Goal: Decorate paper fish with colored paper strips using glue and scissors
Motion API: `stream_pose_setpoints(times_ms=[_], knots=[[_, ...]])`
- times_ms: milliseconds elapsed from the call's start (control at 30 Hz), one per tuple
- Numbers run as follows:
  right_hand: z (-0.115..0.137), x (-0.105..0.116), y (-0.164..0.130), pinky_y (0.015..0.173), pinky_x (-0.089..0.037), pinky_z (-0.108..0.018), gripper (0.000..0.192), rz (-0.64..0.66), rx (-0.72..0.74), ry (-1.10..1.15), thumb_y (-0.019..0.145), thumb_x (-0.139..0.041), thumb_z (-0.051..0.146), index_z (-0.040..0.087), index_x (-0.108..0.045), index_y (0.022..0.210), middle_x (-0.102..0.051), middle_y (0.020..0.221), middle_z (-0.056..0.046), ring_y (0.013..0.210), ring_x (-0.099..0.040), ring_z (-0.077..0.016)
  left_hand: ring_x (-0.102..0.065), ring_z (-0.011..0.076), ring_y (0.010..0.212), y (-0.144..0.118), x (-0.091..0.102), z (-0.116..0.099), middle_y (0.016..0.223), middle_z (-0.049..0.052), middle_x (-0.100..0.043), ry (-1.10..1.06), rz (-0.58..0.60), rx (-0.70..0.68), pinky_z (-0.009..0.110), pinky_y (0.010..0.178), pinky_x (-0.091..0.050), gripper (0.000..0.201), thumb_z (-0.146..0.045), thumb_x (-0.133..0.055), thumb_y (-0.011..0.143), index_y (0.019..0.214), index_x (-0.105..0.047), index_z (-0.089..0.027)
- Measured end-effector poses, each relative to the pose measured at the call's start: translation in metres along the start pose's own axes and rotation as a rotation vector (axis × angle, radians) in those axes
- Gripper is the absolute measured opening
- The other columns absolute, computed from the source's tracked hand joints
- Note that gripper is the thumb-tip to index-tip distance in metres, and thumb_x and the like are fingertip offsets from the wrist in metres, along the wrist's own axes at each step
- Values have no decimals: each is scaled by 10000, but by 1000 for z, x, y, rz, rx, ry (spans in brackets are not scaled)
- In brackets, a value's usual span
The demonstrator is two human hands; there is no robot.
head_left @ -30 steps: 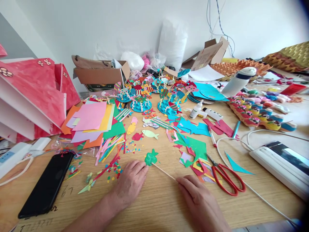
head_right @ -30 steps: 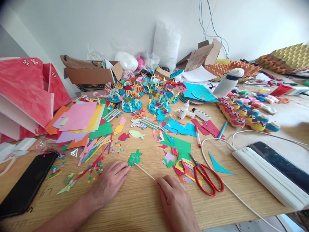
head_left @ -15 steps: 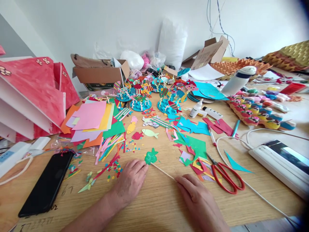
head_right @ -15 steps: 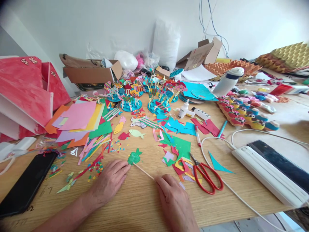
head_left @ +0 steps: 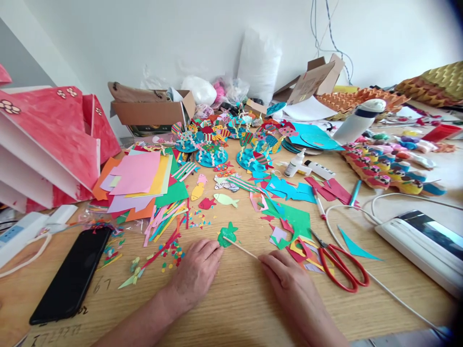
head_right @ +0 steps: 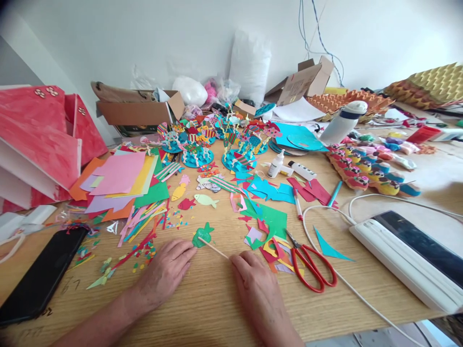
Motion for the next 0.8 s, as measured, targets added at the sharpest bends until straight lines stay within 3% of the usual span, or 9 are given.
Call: stream_pose_setpoints(times_ms=[200, 533, 800], knots=[[0, 7, 9, 585, -447, -216, 284, -60, 24, 4, 844, -335, 221, 224, -617, 814, -622, 770, -32, 683, -587, -131, -512, 183, 920, 3, 3, -1, 1002, 75, -559, -22, 1, 25, 358, 800, -481, 254, -101, -427, 793, 1012, -548, -149], [-5, 7, 6, 586, -459, -221, 282, -48, 8, 36, 845, -339, 234, 225, -621, 825, -623, 790, -36, 695, -596, -134, -523, 139, 986, 10, 17, 13, 1057, 46, -570, -185, 133, 88, 299, 868, -459, 276, -95, -435, 791, 1034, -535, -179], [-4, 9, 1, 577, -466, -225, 283, -56, 7, 72, 840, -334, 236, 229, -615, 814, -620, 767, -34, 681, -598, -138, -519, 157, 908, 27, 22, 28, 929, 37, -591, -24, 203, 12, 321, 828, -447, 268, -35, -397, 792, 965, -556, -164]])
Point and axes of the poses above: each hand's wrist, its own y-axis towards the middle knuckle, its own x-axis out of the back of the hand, z = x × y, the point moved 5 cm from there along y, towards the middle knuckle
